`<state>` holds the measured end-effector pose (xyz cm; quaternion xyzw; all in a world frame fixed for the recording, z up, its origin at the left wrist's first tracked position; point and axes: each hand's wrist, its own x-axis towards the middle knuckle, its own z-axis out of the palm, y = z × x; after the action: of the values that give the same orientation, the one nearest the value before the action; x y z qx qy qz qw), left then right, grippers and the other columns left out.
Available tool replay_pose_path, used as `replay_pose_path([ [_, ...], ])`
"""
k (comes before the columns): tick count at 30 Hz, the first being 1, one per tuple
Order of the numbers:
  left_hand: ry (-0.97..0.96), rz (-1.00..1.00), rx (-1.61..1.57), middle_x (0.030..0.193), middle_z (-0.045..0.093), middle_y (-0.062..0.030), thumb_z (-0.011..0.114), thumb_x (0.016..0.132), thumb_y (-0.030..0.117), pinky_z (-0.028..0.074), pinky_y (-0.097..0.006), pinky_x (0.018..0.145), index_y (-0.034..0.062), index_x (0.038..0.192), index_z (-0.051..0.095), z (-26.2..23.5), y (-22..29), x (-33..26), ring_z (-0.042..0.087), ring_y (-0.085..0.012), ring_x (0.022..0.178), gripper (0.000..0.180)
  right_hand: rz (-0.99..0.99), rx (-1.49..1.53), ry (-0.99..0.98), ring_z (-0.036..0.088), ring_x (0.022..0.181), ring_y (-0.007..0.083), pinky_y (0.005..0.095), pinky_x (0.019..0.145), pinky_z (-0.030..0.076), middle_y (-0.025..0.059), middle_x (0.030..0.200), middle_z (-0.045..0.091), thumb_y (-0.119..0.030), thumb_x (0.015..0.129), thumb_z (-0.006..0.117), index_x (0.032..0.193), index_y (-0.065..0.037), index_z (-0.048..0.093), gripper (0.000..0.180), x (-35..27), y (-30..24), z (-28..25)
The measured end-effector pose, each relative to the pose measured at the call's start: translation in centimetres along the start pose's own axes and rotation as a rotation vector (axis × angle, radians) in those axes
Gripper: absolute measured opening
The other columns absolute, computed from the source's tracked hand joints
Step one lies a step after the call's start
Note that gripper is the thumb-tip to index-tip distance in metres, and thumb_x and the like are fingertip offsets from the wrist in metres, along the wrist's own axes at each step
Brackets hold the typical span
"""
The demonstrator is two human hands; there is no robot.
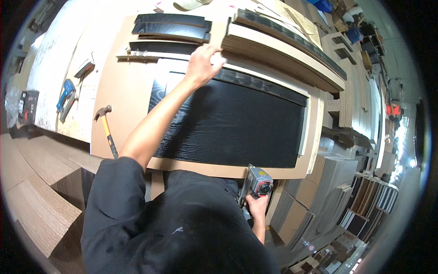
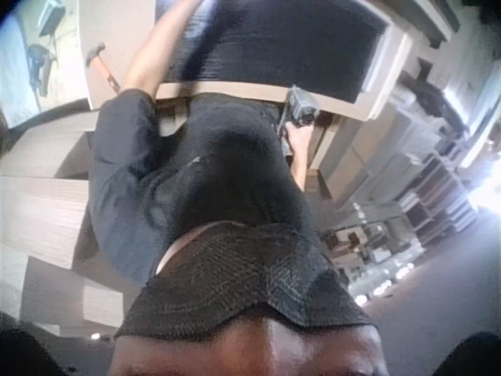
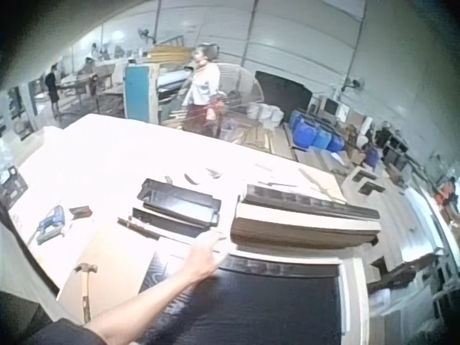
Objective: The person fastens trim strips to a wooden panel using a nail gun, then removes and stacks the completed panel onto a pile. The person then places a new panel onto the table, aligns wooden trim pieces along its edges, and fastens them with the nail gun.
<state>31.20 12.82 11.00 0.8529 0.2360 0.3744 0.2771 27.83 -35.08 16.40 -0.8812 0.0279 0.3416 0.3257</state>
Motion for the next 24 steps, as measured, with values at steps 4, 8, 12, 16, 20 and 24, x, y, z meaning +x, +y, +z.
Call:
replay_pose_path([
  [4, -0.242, 0.211, 0.177, 0.139, 0.055, -0.0168, 0.072, 0.088, 0.033, 0.04, -0.043, 0.112, 0.0052, 0.136, 0.054, 7.6, 5.1, 7.3, 0.05, -0.0331, 0.132, 0.059, 0.026, 0.022, 0.125, 0.058, 0.048, 0.0141, 0.0309, 0.047, 0.046, 0.0042, 0.06, 0.061, -0.001, 0.072, 0.068, 0.07, -0.001, 0.059, 0.009, 1.2, 3.2, -1.4],
  [8, -0.413, 0.267, 0.494, 0.155, 0.038, -0.0168, 0.073, 0.088, 0.034, 0.027, -0.05, 0.12, 0.0064, 0.148, 0.04, 15.5, 8.0, 12.8, 0.034, -0.0302, 0.145, 0.074, 0.096, 0.241, 0.167, 0.059, 0.048, 0.0146, 0.0292, 0.047, 0.047, 0.0057, 0.062, 0.062, 0.003, 0.072, 0.067, 0.07, -0.001, 0.058, 0.01, 4.4, 10.1, -1.9],
  [12, -0.273, 0.365, 0.533, 0.121, 0.059, -0.0106, 0.079, 0.081, 0.025, 0.04, -0.05, 0.1, 0.0093, 0.127, 0.051, 18.2, 4.6, 13.5, 0.055, -0.0303, 0.119, 0.056, 0.127, 0.28, 0.131, 0.063, 0.059, 0.0178, 0.0339, 0.055, 0.048, 0.0083, 0.072, 0.065, -0.009, 0.07, 0.07, 0.083, 0.005, 0.062, 0.021, 2.9, 1.7, -4.2],
  [16, -0.157, 0.457, 0.541, 0.124, 0.062, -0.009, 0.069, 0.086, 0.022, 0.044, -0.043, 0.097, 0.0118, 0.131, 0.053, 16.5, 5.3, 11.6, 0.058, -0.027, 0.116, 0.049, 0.291, 0.405, 0.287, 0.065, 0.07, 0.0199, 0.0322, 0.065, 0.051, 0.0098, 0.087, 0.066, 0.001, 0.07, 0.069, 0.1, 0.002, 0.063, 0.03, 3.8, 1.4, -4.1],
  [20, -0.326, 0.329, 0.341, 0.113, 0.07, -0.0172, 0.063, 0.096, 0.029, 0.054, -0.042, 0.086, 0.0084, 0.123, 0.064, 11.4, 6.4, 2.4, 0.068, -0.0344, 0.102, 0.034, 0.229, 0.644, 0.394, 0.065, 0.078, 0.0202, 0.0314, 0.068, 0.051, 0.0091, 0.095, 0.065, 0.007, 0.073, 0.064, 0.117, 0.002, 0.06, 0.044, 4.9, 3.1, -4.5],
  [24, -0.644, 0.029, 0.289, 0.081, 0.068, -0.0183, 0.065, 0.094, 0.032, 0.052, -0.047, 0.067, 0.0066, 0.099, 0.066, 3.3, 7.7, -9.6, 0.067, -0.0381, 0.074, 0.026, 0.216, 0.725, 0.524, 0.062, 0.071, 0.0161, 0.0305, 0.063, 0.05, 0.0044, 0.089, 0.063, 0.004, 0.075, 0.062, 0.106, -0.001, 0.062, 0.032, 6.2, 8.4, -4.4],
])
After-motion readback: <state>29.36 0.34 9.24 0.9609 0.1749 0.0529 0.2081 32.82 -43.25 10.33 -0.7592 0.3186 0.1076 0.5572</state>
